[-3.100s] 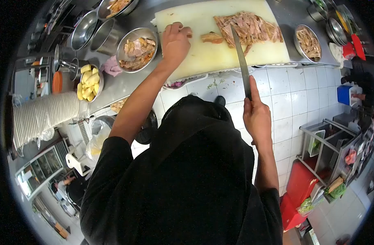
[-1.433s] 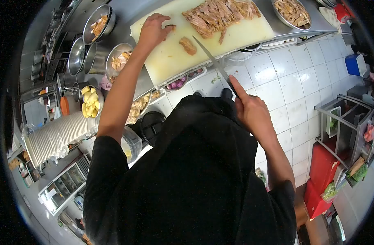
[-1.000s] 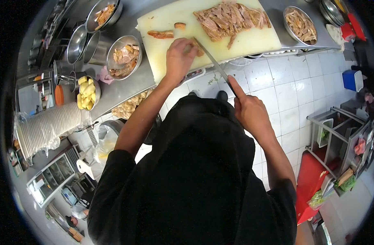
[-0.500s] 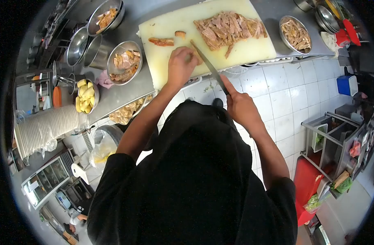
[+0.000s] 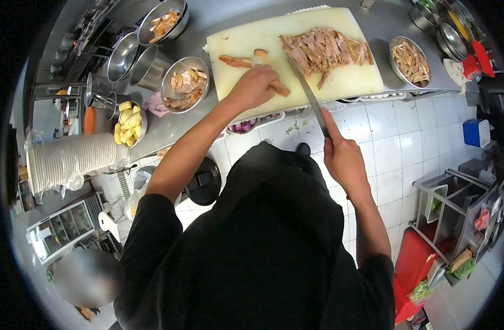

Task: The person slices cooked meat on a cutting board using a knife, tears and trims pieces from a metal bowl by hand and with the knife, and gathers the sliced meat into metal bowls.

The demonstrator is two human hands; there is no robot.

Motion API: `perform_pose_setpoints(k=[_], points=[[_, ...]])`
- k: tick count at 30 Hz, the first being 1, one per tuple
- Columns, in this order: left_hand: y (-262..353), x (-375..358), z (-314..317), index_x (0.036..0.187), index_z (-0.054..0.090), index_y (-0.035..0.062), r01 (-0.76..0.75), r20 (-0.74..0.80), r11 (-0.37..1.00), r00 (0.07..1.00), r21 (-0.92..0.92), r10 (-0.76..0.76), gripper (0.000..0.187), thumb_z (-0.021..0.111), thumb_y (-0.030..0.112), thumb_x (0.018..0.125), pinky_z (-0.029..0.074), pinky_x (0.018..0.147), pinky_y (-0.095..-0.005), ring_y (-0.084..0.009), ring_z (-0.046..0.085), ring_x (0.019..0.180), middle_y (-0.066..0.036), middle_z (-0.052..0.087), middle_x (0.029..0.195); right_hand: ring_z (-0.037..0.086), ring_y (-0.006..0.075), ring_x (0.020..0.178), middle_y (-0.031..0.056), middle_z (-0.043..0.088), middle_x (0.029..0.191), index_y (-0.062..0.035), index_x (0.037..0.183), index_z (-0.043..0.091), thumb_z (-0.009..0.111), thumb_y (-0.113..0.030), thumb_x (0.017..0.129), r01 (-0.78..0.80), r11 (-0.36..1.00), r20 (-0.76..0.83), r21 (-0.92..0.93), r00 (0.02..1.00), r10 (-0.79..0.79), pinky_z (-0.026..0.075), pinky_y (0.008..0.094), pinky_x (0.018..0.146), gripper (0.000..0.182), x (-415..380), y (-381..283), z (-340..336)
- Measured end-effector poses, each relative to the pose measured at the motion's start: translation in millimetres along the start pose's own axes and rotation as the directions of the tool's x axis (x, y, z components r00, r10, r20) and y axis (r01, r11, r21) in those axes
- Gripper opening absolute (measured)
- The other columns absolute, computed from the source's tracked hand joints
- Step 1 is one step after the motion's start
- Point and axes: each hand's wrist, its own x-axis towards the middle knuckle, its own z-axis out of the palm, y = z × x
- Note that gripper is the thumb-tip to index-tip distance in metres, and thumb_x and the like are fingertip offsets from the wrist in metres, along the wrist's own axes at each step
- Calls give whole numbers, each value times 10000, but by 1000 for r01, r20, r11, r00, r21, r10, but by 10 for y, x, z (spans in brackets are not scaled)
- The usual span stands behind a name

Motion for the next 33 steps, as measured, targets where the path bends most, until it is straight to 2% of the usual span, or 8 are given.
perform_pose_setpoints(k=[9, 12, 15, 18, 24, 26, 30, 33], points=[[84, -129, -9, 857, 596, 4, 82, -29, 988, 996, -129, -86, 175, 623, 86, 704, 488, 804, -426, -346, 595, 895, -160, 575, 946, 625, 411, 656, 239, 629, 703, -238, 1494, 291, 517, -52, 898, -14, 999, -16, 28, 1000, 15, 481, 491, 656, 664, -78, 24, 33], [44, -176, -29, 920, 627, 10, 161, -34, 980, 986, -114, -166, 227, 629, 80, 704, 482, 829, -418, -327, 584, 933, -145, 581, 955, 620, 434, 681, 253, 635, 720, -225, 1479, 327, 531, -49, 877, -35, 999, -20, 33, 999, 36, 491, 522, 678, 659, -76, -12, 9], [19, -159, -62, 1014, 655, 29, 55, -366, 998, 928, -36, -64, 310, 634, 61, 707, 475, 868, -407, -303, 565, 991, -123, 592, 965, 620, 409, 648, 233, 628, 696, -227, 1469, 354, 552, -51, 867, 10, 999, -85, -38, 996, -13, 500, 506, 655, 658, -94, 10, 49], [82, 32, -177, 1069, 658, 39, -77, -376, 996, 923, 42, 87, 319, 662, 96, 755, 463, 891, -399, -317, 550, 1036, -122, 570, 1055, 616, 382, 629, 205, 612, 693, -227, 1446, 407, 594, -58, 853, 18, 988, -151, -156, 988, -41, 503, 483, 631, 644, -112, 20, 56], [130, 447, -41, 952, 713, 57, 64, -385, 979, 913, -194, -135, 180, 686, 175, 818, 470, 874, -412, -321, 582, 975, -132, 629, 997, 609, 344, 615, 168, 589, 728, -213, 1408, 472, 677, -60, 811, -70, 983, -267, -173, 964, 22, 504, 444, 603, 649, -171, 25, 3], [147, 537, -11, 904, 725, 65, 62, -385, 982, 914, -177, -127, 164, 698, 197, 811, 475, 852, -412, -316, 589, 952, -135, 641, 969, 600, 301, 554, 149, 575, 711, -204, 1403, 481, 702, -70, 795, -53, 980, -325, -192, 946, -13, 509, 413, 551, 660, -198, 97, 21], [283, 666, -89, 832, 739, 81, 152, -292, 951, 928, -269, -231, 155, 738, 223, 767, 480, 816, -404, -303, 602, 924, -131, 649, 927, 601, 299, 571, 147, 579, 730, -199, 1399, 480, 730, -58, 762, -73, 976, -365, -206, 931, -8, 503, 412, 548, 699, -221, 145, 5], [240, 766, -99, 825, 745, 96, 172, -236, 963, 947, -207, -219, 191, 753, 255, 720, 481, 862, -423, -332, 591, 943, -120, 639, 884, 607, 300, 587, 145, 580, 739, -198, 1401, 475, 744, -49, 743, -82, 977, -371, -195, 929, 4, 501, 412, 549, 725, -237, 151, 3]])
